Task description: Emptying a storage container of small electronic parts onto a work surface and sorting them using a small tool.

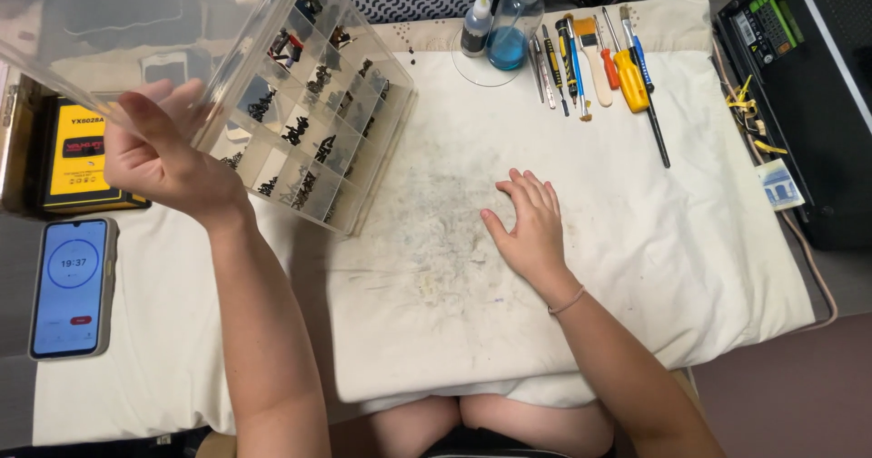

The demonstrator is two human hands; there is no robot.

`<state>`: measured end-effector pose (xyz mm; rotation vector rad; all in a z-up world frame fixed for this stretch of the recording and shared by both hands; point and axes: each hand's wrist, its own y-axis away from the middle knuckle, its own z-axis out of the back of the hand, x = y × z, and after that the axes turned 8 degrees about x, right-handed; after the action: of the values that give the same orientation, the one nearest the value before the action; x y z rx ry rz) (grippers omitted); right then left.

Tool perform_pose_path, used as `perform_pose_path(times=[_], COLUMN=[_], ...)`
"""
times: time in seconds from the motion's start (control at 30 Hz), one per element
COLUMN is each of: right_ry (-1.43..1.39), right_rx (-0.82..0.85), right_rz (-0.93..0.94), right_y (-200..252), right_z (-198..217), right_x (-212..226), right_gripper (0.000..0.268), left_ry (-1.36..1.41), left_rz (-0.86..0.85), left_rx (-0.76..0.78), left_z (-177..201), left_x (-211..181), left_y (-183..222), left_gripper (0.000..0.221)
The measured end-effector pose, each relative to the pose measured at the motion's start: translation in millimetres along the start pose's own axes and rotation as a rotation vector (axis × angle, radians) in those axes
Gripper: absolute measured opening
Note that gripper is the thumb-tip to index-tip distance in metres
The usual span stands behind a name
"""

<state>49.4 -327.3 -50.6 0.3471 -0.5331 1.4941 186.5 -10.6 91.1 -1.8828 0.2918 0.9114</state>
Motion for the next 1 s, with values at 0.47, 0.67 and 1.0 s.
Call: perform_pose_path(times=[0.47, 0.67, 1.0], right_ry=[0.235, 0.268, 0.194], right_rx=[-0.390, -0.429, -0.256], right_rz=[-0.300, -0.273, -0.392], right_y=[-98.8, -101.5, -97.5], right_z=[29.8, 31.2, 41.9], right_x=[-132.0, -133.2, -100.9], right_gripper=[0.031, 0.038, 0.052], left_ry=[0.017, -0.094, -0.195], left_rz=[-0.102, -0.148, -0.231], left_rx=[0.071, 0.066, 0.134], left_z=[2.1, 3.3, 6.6], left_x=[6.0, 3.8, -0.5], left_y=[5.6, 6.0, 10.2], left_gripper=[0.048, 0.047, 0.055])
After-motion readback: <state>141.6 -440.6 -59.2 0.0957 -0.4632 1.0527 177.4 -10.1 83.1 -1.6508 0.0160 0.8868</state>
